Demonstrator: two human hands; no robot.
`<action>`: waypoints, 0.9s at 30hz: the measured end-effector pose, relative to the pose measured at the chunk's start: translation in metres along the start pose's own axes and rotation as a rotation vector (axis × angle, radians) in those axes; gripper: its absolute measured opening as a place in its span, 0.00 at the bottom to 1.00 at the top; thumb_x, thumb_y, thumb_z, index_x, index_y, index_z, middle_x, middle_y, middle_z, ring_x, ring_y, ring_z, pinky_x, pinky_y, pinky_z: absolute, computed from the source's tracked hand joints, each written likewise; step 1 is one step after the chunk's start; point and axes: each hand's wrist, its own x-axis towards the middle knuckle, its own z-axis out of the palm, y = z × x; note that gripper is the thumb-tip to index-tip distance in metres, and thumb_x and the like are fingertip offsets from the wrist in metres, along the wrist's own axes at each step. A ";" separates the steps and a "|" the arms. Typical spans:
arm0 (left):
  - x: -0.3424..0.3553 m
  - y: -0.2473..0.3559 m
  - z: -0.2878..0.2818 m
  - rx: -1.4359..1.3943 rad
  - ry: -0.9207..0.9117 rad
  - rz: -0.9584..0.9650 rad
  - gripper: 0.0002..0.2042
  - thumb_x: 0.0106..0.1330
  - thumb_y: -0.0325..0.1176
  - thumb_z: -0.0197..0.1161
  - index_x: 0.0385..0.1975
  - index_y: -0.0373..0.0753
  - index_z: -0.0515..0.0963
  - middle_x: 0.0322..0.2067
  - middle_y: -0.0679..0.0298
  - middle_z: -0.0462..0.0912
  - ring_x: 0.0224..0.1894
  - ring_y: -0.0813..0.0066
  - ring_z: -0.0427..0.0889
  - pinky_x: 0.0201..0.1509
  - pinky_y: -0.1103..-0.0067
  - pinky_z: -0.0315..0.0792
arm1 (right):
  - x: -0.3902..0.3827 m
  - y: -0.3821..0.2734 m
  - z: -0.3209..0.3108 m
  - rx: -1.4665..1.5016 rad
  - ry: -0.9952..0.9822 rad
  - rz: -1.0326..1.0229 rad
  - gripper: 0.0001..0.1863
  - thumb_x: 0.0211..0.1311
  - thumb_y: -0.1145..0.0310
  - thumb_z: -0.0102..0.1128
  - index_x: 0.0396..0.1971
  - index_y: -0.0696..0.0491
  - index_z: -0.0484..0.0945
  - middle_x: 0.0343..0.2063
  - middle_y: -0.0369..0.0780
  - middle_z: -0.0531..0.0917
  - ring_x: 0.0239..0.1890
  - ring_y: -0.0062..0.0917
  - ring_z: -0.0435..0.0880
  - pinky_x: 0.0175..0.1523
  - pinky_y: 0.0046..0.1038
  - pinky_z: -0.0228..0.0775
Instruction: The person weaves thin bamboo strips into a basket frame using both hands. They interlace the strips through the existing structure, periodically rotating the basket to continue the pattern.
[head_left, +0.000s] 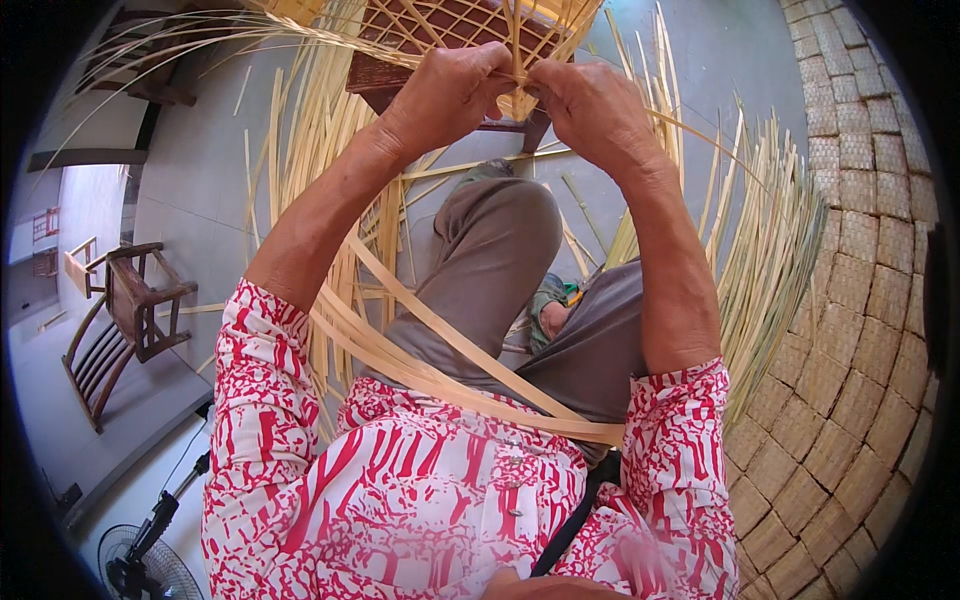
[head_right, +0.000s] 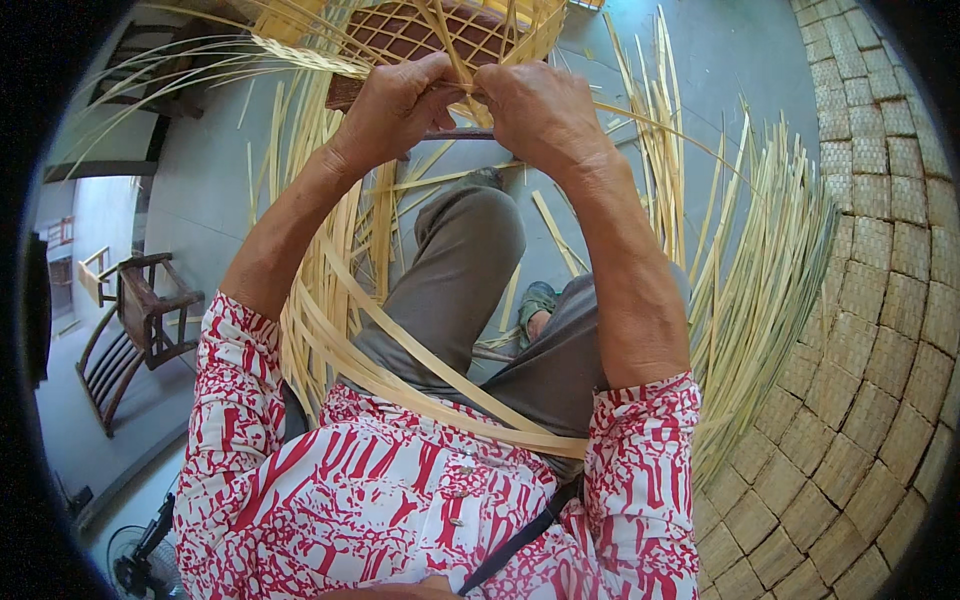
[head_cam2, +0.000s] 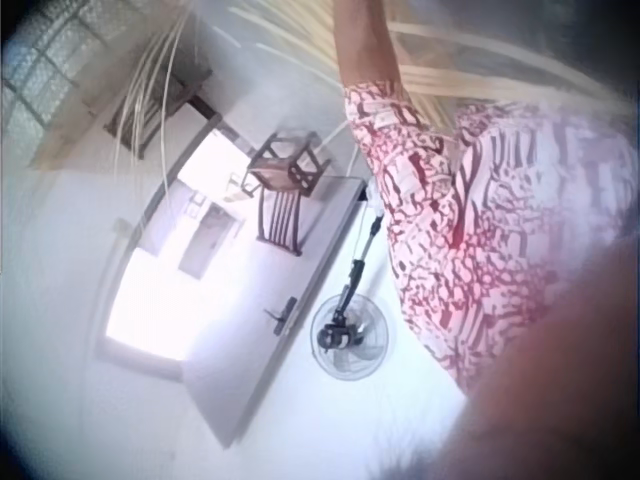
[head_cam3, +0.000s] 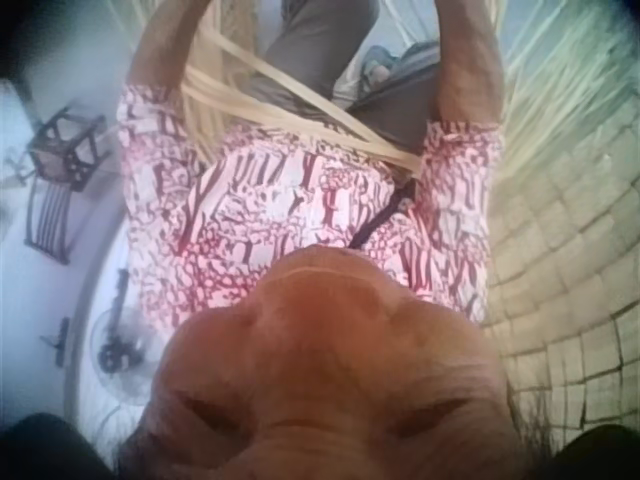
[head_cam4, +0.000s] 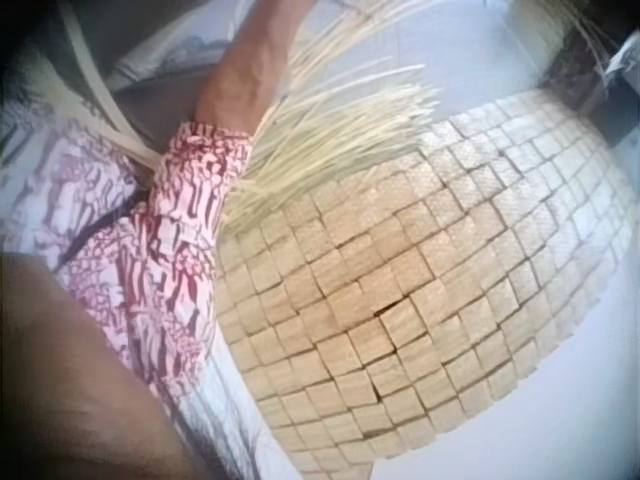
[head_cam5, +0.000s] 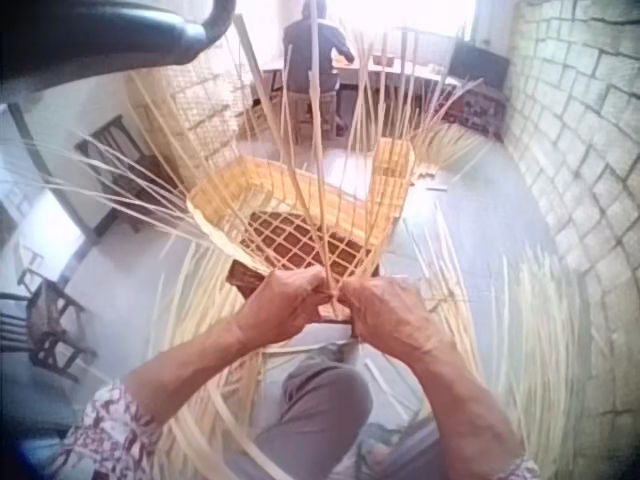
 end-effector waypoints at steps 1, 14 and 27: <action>0.000 0.000 -0.001 -0.012 -0.002 -0.004 0.04 0.71 0.24 0.61 0.42 0.34 0.78 0.28 0.60 0.84 0.28 0.75 0.88 0.31 0.79 0.81 | 0.001 0.001 0.002 0.020 -0.011 0.007 0.07 0.62 0.69 0.58 0.36 0.48 0.85 0.28 0.48 0.86 0.36 0.45 0.87 0.40 0.46 0.78; -0.005 -0.001 -0.007 0.003 0.030 0.067 0.06 0.68 0.23 0.63 0.43 0.34 0.81 0.28 0.62 0.85 0.26 0.76 0.88 0.27 0.81 0.82 | 0.000 0.003 0.009 -0.025 -0.011 0.008 0.08 0.66 0.62 0.60 0.36 0.46 0.87 0.29 0.44 0.88 0.35 0.42 0.89 0.38 0.42 0.80; -0.021 0.025 -0.024 0.125 -0.175 0.156 0.06 0.68 0.26 0.66 0.40 0.32 0.82 0.23 0.63 0.85 0.25 0.76 0.88 0.27 0.82 0.78 | -0.008 0.018 0.001 0.117 0.017 -0.213 0.22 0.65 0.44 0.61 0.30 0.50 0.82 0.20 0.43 0.82 0.28 0.44 0.83 0.33 0.42 0.73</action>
